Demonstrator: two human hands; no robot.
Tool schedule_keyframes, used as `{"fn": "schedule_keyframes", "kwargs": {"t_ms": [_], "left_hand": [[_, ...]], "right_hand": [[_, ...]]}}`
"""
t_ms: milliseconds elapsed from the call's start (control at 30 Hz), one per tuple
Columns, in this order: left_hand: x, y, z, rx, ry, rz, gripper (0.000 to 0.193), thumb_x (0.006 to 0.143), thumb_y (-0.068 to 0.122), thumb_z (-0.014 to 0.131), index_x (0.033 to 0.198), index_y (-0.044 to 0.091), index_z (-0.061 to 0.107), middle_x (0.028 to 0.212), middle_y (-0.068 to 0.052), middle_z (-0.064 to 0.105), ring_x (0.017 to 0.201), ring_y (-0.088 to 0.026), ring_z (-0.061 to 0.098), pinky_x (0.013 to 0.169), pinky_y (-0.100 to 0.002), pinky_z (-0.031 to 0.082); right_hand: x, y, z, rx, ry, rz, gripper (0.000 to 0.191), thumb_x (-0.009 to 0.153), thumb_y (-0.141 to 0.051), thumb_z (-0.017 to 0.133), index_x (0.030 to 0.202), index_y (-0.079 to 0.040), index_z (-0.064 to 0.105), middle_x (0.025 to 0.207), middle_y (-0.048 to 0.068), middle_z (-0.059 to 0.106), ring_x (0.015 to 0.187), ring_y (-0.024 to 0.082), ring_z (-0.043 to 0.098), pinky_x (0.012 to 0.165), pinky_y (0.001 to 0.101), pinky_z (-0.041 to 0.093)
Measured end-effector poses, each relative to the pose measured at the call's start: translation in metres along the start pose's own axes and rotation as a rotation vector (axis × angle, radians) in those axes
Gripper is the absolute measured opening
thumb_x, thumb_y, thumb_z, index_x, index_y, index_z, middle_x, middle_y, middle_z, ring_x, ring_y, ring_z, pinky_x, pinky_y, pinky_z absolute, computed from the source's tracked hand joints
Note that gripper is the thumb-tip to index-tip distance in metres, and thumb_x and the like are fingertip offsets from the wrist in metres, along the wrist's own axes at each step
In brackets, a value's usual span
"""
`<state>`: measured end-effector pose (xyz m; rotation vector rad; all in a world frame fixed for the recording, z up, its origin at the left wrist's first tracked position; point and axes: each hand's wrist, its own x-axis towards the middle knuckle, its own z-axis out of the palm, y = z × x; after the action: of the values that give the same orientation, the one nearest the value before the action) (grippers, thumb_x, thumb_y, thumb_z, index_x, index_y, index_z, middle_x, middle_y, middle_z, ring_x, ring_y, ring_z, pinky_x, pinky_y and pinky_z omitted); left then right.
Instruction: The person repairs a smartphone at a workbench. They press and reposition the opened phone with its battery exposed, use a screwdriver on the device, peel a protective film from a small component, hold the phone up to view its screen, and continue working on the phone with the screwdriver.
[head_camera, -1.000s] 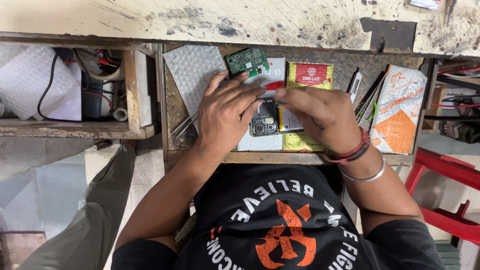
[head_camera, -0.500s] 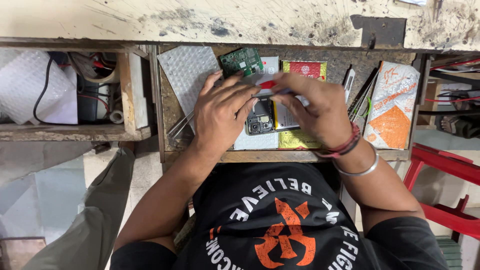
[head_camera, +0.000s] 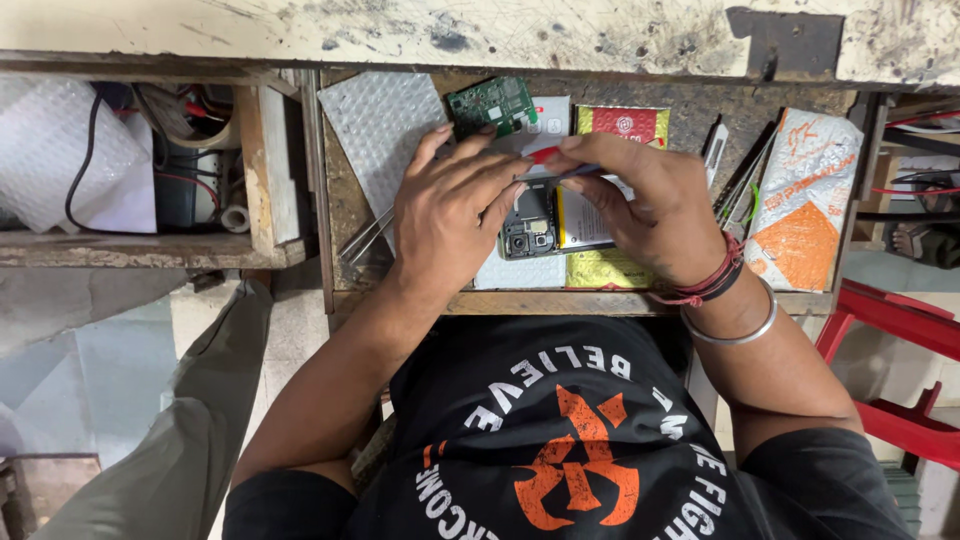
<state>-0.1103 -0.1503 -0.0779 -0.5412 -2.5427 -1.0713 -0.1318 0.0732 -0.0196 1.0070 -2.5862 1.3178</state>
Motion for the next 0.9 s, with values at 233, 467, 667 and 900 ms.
{"fn": "schedule_keyframes", "kwargs": {"t_ms": [233,467,667,900], "left_hand": [[-0.0004,-0.0007,0.0042,0.013,0.014,0.003,0.019,0.09,0.014,0.083,0.108,0.011,0.079,0.11,-0.006,0.079,0.116,-0.024,0.071,0.116,-0.049,0.04],[-0.0015,0.0009,0.0013,0.018,-0.009,0.007,0.018,0.091,0.014,0.083,0.108,0.01,0.079,0.11,-0.006,0.079,0.119,-0.025,0.071,0.115,-0.049,0.04],[-0.0001,0.0022,0.0004,0.008,-0.003,-0.019,0.02,0.091,0.013,0.083,0.11,0.011,0.08,0.11,-0.007,0.079,0.114,-0.025,0.07,0.115,-0.049,0.041],[-0.0008,0.0016,-0.0002,0.011,-0.009,0.006,0.02,0.091,0.013,0.082,0.11,0.01,0.079,0.11,-0.007,0.078,0.117,-0.025,0.071,0.115,-0.05,0.04]], "right_hand": [[0.0017,-0.0065,-0.0037,0.003,0.035,-0.026,0.041,0.097,0.004,0.079,0.132,-0.002,0.06,0.117,0.014,0.075,0.11,0.026,0.076,0.095,0.033,0.062],[0.0007,-0.0055,-0.0024,0.02,0.064,0.043,0.031,0.096,0.005,0.08,0.124,0.0,0.066,0.115,0.014,0.076,0.108,0.024,0.077,0.096,0.0313,0.062],[0.0028,-0.0023,-0.0086,0.243,-0.053,-0.033,0.028,0.102,0.011,0.065,0.128,0.003,0.059,0.123,0.018,0.072,0.121,0.029,0.071,0.106,0.0337,0.058],[-0.0012,-0.0049,-0.0038,-0.02,0.059,0.003,0.041,0.092,0.001,0.082,0.127,-0.001,0.062,0.112,0.017,0.074,0.106,0.027,0.077,0.092,0.0336,0.062]]}}
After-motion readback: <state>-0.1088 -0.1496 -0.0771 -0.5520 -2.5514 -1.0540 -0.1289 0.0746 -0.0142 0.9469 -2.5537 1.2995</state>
